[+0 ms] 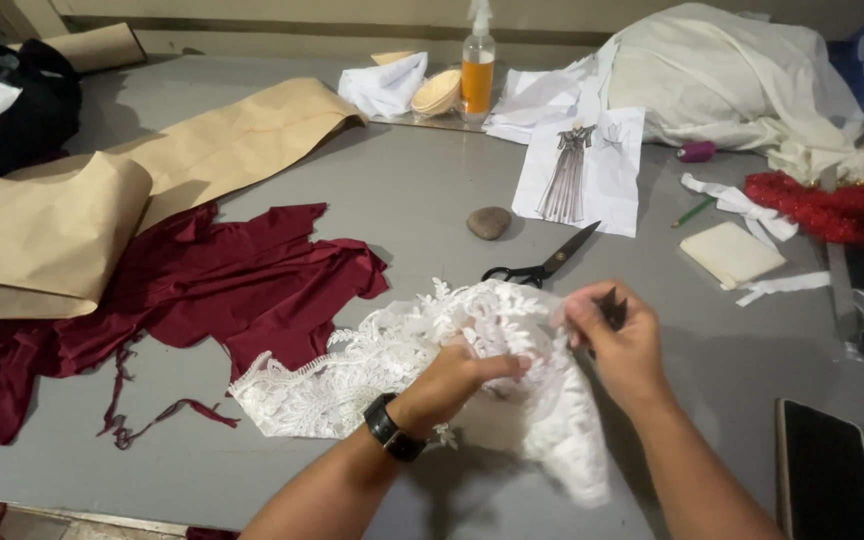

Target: Trimming excess threads and material from a piece of white lace using small scissors on a work table.

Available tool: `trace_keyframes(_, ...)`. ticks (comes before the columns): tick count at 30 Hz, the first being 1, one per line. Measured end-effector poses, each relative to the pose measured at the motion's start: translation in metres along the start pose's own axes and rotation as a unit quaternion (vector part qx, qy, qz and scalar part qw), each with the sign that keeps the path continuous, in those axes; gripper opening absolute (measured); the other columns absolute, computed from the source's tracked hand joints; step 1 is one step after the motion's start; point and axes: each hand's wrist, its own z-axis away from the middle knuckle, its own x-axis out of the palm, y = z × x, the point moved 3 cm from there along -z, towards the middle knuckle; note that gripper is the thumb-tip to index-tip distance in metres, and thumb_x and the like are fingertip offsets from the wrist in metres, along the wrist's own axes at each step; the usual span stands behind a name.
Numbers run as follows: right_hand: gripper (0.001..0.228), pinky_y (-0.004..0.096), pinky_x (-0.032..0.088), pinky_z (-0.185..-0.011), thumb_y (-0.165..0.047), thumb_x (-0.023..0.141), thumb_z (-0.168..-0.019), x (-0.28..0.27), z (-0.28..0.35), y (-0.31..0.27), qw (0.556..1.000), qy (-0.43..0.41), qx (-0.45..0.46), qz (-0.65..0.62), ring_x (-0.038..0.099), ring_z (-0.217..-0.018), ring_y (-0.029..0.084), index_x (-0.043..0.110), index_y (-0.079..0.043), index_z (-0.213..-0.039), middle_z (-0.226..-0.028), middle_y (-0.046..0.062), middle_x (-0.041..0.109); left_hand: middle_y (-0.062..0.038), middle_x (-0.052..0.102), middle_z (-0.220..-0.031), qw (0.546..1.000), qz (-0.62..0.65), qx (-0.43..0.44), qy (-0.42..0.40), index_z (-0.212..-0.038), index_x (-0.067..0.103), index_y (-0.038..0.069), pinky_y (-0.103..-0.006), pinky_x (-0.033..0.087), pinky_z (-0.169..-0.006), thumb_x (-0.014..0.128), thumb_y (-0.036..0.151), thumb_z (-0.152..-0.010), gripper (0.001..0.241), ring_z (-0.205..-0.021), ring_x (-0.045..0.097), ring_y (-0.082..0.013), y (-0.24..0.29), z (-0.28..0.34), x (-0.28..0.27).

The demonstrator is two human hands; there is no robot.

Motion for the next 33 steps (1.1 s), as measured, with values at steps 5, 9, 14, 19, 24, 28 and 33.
trace_keyframes(5,0.014,0.020,0.040,-0.039,-0.019,0.064,-0.102,-0.006,-0.007,0.010,0.994,0.000,0.018,-0.105,0.053,-0.039,0.013,0.058,-0.006,-0.100,-0.060,0.016,0.065,-0.017,0.064,-0.078,0.997,-0.032,-0.040,-0.053,-0.088,0.070,-0.004,-0.0355,0.046,-0.078,0.086,0.043,-0.070,0.052,-0.079,0.063,-0.0239,-0.025,-0.005,-0.022)
trace_keyframes(9,0.012,0.021,0.039,-0.036,-0.019,0.067,-0.100,-0.007,-0.006,0.018,0.976,-0.008,0.071,-0.208,0.051,-0.034,0.014,0.058,-0.010,-0.102,-0.057,0.014,0.063,-0.013,0.066,-0.115,0.940,0.320,-0.114,-0.044,-0.124,0.072,0.011,-0.0483,0.042,-0.108,0.079,0.034,-0.079,0.051,-0.116,0.059,-0.0287,-0.098,-0.074,-0.042)
trace_keyframes(14,0.009,0.022,0.031,-0.038,-0.022,0.060,-0.102,0.010,0.000,0.046,0.947,-0.036,0.106,-0.302,0.058,-0.040,0.025,0.052,-0.019,-0.106,-0.073,0.030,0.072,-0.009,0.062,-0.102,0.920,0.360,-0.030,-0.149,-0.111,0.071,0.011,-0.0419,0.040,-0.094,0.065,0.046,-0.079,0.048,-0.100,0.055,-0.0241,-0.122,-0.081,-0.038)
trace_keyframes(19,0.009,0.021,0.031,-0.040,-0.019,0.058,-0.103,0.003,-0.006,0.040,0.953,0.029,0.098,-0.286,0.062,-0.049,0.026,0.050,-0.021,-0.104,-0.085,0.033,0.074,-0.005,0.058,-0.085,0.863,0.395,0.089,-0.301,-0.095,0.069,0.012,-0.0336,0.036,-0.076,0.047,0.062,-0.079,0.056,-0.080,0.050,-0.0181,-0.125,-0.092,-0.025)
trace_keyframes(24,0.011,0.021,0.033,-0.040,-0.025,0.060,-0.103,-0.006,-0.013,0.043,0.933,0.074,0.113,-0.334,0.065,-0.054,0.027,0.050,-0.023,-0.099,-0.099,0.030,0.075,0.000,0.052,-0.062,0.741,0.425,0.202,-0.479,-0.073,0.066,0.014,-0.0227,0.032,-0.052,0.023,0.083,-0.079,0.081,-0.054,0.044,-0.0101,-0.123,-0.081,-0.020)
trace_keyframes(28,0.011,0.024,0.036,-0.042,-0.020,0.062,-0.101,0.003,-0.003,0.025,0.920,0.073,0.079,-0.378,0.064,-0.059,0.023,0.056,-0.015,-0.094,-0.098,0.028,0.073,0.003,0.049,-0.050,0.660,0.431,0.251,-0.561,-0.063,0.065,0.014,-0.0173,0.030,-0.041,0.011,0.093,-0.079,0.097,-0.041,0.041,-0.0062,-0.117,-0.062,-0.019)
trace_keyframes(33,0.013,0.028,0.041,-0.041,-0.017,0.061,-0.101,0.021,0.006,0.020,0.904,-0.012,0.125,-0.409,0.058,-0.052,0.024,0.053,-0.010,-0.092,-0.093,0.029,0.072,-0.008,0.076,-0.115,0.948,0.281,0.124,-0.089,-0.113,0.070,0.010,-0.0516,0.049,-0.106,0.080,0.023,-0.070,0.046,-0.111,0.071,-0.0297,-0.042,-0.024,0.001)
